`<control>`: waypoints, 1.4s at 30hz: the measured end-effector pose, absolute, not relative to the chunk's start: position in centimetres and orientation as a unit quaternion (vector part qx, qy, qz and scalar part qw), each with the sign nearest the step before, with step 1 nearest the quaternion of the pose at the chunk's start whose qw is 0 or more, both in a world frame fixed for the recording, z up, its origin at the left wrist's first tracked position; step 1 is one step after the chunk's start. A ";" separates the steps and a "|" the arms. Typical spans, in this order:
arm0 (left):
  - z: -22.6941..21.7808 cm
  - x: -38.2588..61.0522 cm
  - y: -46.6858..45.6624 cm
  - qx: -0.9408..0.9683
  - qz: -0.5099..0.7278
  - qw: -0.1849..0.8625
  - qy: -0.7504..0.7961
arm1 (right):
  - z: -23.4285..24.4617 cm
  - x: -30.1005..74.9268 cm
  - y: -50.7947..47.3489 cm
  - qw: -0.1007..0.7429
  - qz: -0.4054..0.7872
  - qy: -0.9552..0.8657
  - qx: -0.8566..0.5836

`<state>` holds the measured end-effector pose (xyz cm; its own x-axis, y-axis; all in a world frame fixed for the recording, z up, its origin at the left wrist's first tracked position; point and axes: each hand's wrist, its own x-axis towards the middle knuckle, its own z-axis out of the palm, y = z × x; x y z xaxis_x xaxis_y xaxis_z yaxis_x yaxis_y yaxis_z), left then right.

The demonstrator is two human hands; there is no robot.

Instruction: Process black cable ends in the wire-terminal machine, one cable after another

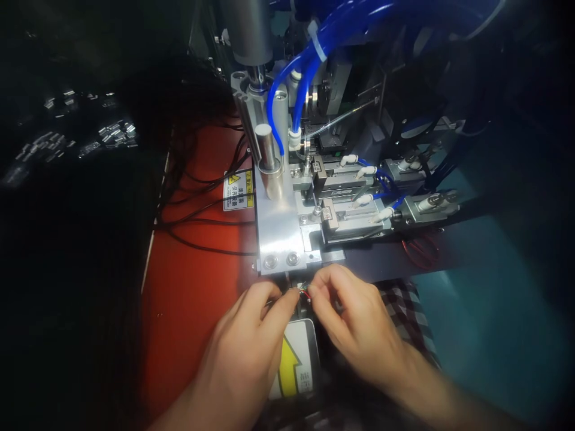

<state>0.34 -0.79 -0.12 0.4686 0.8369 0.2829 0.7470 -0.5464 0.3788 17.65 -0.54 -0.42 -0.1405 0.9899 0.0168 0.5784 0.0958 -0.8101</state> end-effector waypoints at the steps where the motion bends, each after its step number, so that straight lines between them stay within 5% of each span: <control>1: -0.1 0.3 -0.8 0.853 0.218 0.101 0.463 | -0.4 17.7 -0.6 0.305 0.344 -0.673 -0.579; 35: -0.6 0.3 -0.9 0.837 0.222 0.121 0.486 | -0.8 17.9 -0.4 0.303 0.357 -0.665 -0.582; 42: -0.7 0.2 -1.0 0.840 0.224 0.112 0.482 | -0.5 17.5 -0.5 0.278 0.284 -0.704 -0.589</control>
